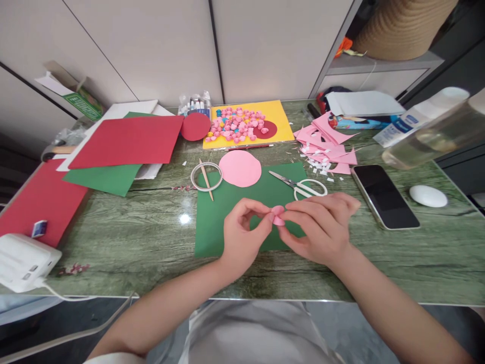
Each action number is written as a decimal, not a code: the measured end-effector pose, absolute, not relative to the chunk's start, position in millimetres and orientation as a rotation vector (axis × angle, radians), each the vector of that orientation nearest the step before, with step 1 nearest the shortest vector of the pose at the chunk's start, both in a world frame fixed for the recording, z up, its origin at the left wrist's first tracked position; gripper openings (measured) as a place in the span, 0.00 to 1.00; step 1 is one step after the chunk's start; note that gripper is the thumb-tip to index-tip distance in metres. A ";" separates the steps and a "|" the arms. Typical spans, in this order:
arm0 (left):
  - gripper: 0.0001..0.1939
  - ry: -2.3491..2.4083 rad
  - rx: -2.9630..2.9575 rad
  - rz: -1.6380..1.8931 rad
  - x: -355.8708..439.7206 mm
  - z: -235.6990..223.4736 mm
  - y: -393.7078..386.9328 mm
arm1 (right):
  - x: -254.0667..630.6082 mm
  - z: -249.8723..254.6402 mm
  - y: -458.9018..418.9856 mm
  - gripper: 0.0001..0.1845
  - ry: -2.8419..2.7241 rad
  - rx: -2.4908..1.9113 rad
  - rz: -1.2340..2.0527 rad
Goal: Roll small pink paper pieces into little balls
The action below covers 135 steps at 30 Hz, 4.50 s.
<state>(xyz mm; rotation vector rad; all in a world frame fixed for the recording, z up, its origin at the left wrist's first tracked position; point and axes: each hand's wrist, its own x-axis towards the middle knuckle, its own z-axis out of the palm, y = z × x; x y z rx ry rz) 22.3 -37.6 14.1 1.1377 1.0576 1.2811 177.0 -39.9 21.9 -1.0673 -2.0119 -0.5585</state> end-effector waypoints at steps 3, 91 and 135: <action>0.05 1.058 1.130 1.291 20.7 15.3 -35.9 | 178.9 22.0 -39.7 0.09 -2.005 -1.036 -0.588; 0.12 0.904 2.447 1.415 1.9 24.4 -21.5 | 187.0 27.8 -41.7 0.10 -1.965 -1.022 -0.366; 0.04 0.783 1.421 1.204 5.1 23.5 -29.3 | 185.1 26.7 -40.6 0.08 -1.823 -0.935 0.018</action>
